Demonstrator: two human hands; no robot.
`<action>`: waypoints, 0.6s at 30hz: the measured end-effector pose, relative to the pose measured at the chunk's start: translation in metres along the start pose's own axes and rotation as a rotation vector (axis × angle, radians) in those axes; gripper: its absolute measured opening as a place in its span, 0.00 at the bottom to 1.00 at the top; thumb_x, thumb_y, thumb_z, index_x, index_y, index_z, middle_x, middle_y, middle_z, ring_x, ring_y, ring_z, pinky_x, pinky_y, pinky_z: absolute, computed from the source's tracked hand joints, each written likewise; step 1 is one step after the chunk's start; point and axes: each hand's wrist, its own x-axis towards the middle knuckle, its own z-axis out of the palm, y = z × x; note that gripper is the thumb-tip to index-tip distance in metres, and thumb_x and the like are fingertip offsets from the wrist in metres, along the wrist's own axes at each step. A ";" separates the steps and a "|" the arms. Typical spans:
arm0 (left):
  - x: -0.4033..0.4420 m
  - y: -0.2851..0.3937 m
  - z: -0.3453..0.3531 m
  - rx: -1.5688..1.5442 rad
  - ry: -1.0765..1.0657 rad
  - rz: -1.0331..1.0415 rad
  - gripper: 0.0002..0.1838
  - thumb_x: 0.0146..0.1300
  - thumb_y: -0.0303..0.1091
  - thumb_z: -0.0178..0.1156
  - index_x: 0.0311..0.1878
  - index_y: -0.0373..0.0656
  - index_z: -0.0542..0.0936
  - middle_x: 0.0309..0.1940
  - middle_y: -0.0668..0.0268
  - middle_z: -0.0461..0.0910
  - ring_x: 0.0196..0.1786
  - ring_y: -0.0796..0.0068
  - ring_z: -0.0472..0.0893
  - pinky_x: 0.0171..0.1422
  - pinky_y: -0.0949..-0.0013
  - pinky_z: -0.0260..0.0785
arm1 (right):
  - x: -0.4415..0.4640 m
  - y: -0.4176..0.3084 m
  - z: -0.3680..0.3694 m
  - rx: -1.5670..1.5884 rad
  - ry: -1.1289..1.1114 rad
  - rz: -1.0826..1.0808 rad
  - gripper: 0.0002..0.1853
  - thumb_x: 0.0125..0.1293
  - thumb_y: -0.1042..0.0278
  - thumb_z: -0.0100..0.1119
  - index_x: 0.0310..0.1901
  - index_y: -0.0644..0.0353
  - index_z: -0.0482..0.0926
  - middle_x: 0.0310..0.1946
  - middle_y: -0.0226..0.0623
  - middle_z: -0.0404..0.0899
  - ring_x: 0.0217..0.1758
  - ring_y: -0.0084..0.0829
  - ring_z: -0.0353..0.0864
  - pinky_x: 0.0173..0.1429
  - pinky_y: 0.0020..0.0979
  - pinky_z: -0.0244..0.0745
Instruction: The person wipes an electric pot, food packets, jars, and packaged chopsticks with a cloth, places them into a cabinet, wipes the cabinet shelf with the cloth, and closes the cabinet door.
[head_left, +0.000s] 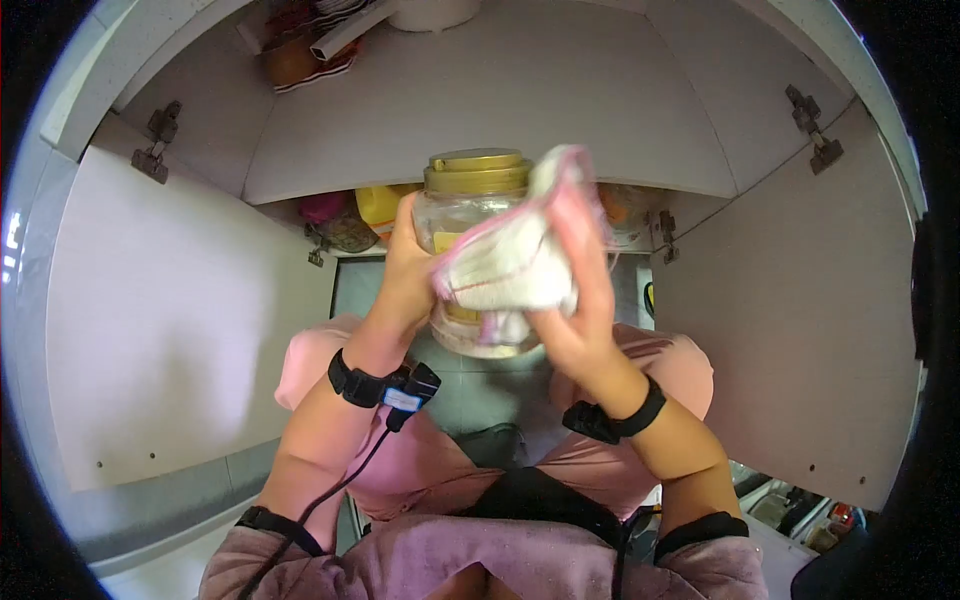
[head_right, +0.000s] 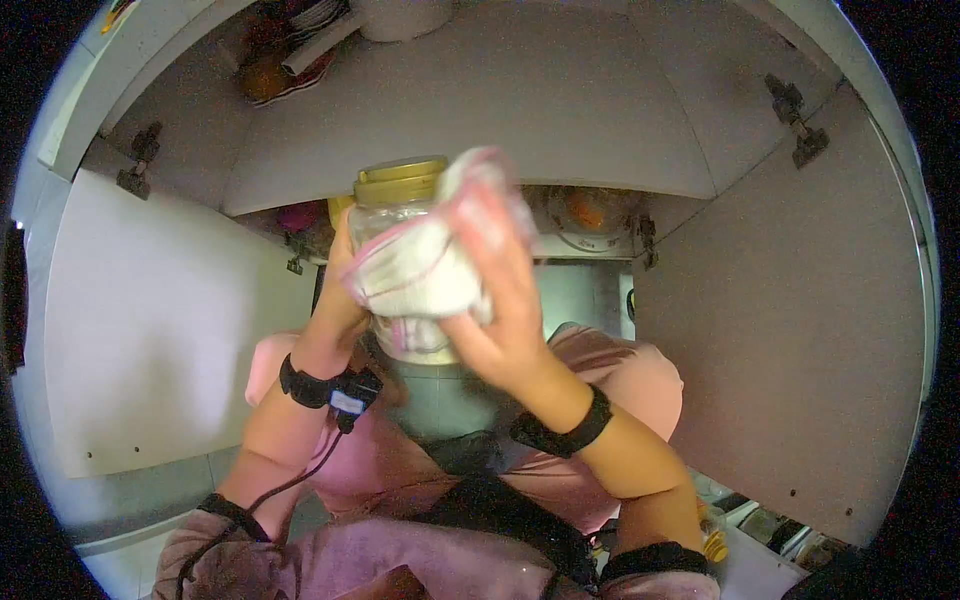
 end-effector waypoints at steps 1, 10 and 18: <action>-0.001 -0.001 0.003 0.057 -0.010 -0.003 0.34 0.48 0.25 0.70 0.58 0.40 0.63 0.49 0.62 0.74 0.50 0.73 0.76 0.54 0.68 0.70 | 0.005 -0.004 -0.002 -0.033 0.040 0.144 0.43 0.52 0.69 0.64 0.68 0.65 0.54 0.60 0.56 0.66 0.66 0.46 0.65 0.69 0.42 0.55; -0.003 0.002 0.000 -0.098 0.049 0.047 0.32 0.49 0.25 0.69 0.57 0.40 0.64 0.48 0.62 0.73 0.49 0.70 0.76 0.56 0.66 0.69 | -0.019 0.018 0.015 0.675 -0.214 0.782 0.40 0.57 0.63 0.67 0.67 0.65 0.56 0.57 0.40 0.70 0.57 0.27 0.71 0.60 0.29 0.67; -0.020 -0.012 -0.012 0.264 0.101 0.507 0.24 0.60 0.38 0.64 0.53 0.31 0.72 0.48 0.61 0.75 0.48 0.70 0.75 0.55 0.66 0.68 | -0.034 0.016 0.057 1.720 0.266 1.255 0.19 0.69 0.48 0.42 0.48 0.53 0.74 0.34 0.33 0.80 0.37 0.30 0.81 0.46 0.36 0.77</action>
